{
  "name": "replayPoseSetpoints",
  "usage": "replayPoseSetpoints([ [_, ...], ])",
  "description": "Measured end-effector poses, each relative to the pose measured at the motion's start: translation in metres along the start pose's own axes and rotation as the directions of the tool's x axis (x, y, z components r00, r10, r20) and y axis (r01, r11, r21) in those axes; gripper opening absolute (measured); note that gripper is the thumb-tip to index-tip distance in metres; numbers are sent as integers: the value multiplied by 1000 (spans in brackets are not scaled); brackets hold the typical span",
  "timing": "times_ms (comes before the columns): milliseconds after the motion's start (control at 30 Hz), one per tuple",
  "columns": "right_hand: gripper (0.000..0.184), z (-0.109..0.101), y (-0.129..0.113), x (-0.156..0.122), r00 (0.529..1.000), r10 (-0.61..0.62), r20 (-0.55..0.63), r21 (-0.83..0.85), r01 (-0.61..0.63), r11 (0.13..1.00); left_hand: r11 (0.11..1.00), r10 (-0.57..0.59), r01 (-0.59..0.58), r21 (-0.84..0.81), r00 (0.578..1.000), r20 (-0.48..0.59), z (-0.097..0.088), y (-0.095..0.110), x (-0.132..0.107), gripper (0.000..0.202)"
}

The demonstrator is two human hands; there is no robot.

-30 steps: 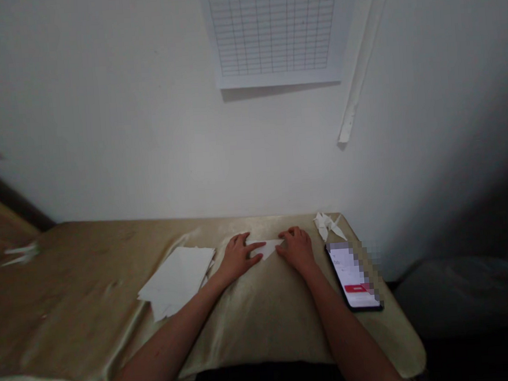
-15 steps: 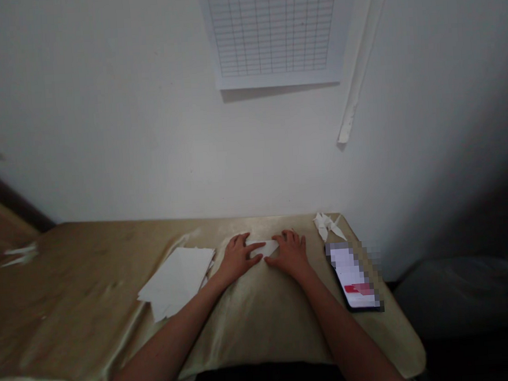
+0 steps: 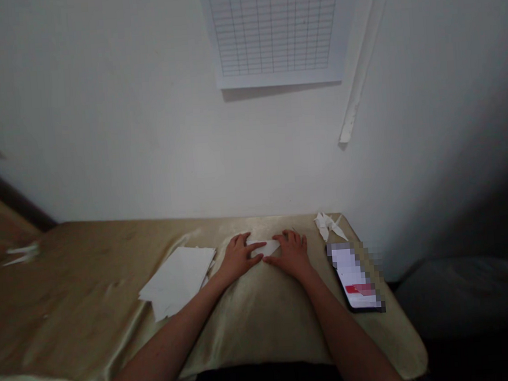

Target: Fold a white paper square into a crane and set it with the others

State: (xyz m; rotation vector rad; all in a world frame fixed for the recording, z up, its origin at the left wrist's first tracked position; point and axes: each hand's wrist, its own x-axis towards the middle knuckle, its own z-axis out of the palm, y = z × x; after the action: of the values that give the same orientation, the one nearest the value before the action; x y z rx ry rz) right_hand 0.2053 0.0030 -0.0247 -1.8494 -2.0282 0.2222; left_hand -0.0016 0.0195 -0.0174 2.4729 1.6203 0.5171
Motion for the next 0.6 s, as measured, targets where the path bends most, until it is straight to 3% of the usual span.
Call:
replayPoseSetpoints([
  [600, 28, 0, 20, 15, 993, -45, -112, 47, 50, 998, 998, -3, 0, -63, 999, -42, 4, -2, 1, 39],
])
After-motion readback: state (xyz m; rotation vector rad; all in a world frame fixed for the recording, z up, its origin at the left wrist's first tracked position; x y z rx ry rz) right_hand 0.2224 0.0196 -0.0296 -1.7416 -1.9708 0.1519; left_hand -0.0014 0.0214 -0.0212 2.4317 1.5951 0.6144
